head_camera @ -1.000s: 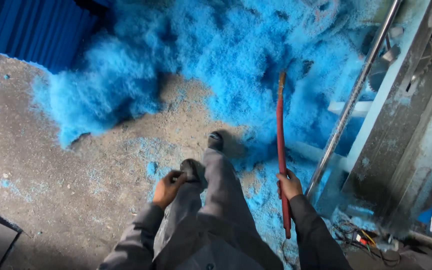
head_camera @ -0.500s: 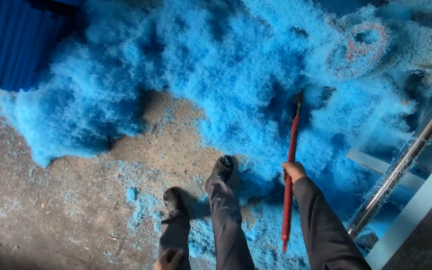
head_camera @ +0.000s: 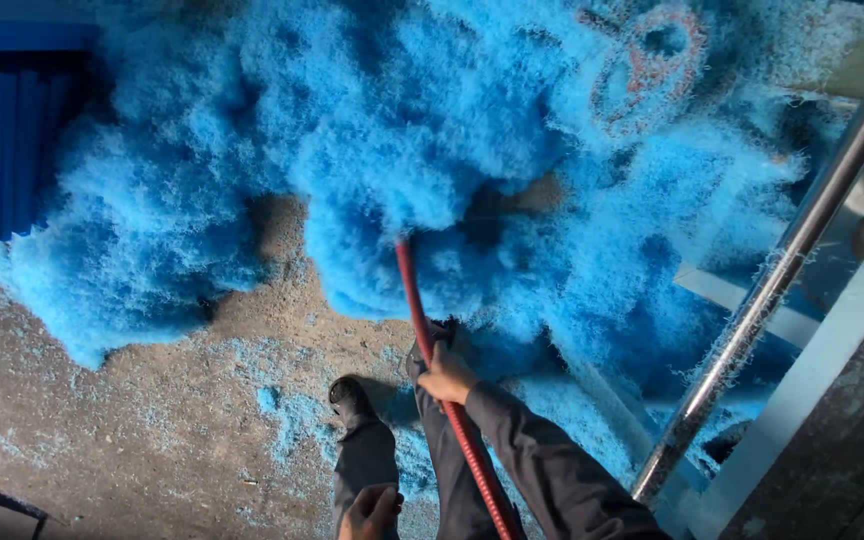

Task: Checking measurements and production logs on a clipboard before sweeping blue foam residue from the floor around a cutting machine.

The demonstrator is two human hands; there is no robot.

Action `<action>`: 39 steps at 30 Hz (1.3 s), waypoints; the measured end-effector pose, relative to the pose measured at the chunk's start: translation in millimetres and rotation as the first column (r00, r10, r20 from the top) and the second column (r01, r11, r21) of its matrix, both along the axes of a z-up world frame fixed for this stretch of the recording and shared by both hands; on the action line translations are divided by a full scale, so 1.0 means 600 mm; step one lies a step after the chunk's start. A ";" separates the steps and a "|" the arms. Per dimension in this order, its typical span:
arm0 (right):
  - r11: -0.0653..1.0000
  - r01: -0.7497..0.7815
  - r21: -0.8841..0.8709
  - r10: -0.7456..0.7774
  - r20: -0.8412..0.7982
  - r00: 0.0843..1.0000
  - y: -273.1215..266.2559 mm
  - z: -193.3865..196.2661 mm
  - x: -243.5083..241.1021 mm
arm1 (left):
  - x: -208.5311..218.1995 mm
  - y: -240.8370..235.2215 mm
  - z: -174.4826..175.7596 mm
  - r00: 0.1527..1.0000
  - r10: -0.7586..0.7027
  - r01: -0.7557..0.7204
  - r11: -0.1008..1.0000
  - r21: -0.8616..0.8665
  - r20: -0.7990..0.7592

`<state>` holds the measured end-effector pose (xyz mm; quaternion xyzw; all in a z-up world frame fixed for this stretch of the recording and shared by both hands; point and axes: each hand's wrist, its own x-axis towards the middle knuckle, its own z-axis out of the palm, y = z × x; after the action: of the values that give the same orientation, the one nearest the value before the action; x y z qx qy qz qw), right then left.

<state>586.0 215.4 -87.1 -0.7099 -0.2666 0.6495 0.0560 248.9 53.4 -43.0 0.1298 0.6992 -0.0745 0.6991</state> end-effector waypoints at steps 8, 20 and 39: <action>0.957 -0.279 0.080 0.290 -0.334 0.897 0.119 0.191 -0.192 | -0.005 0.146 0.066 0.960 -0.260 0.272 0.954 0.129 -0.102; 0.742 0.664 -0.092 -0.660 0.066 0.748 -0.068 0.269 0.169 | 0.093 0.248 0.066 0.917 -0.387 0.399 0.899 0.178 -0.099; 0.959 0.247 -0.141 -0.267 -0.147 0.952 0.254 0.052 -0.013 | -0.229 0.049 -0.074 0.814 -0.574 0.437 0.498 0.749 -0.093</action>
<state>578.3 367.7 -56.1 -0.6845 -0.1264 0.7081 0.1186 111.7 82.7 -87.6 0.6070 0.5356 0.0256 0.5865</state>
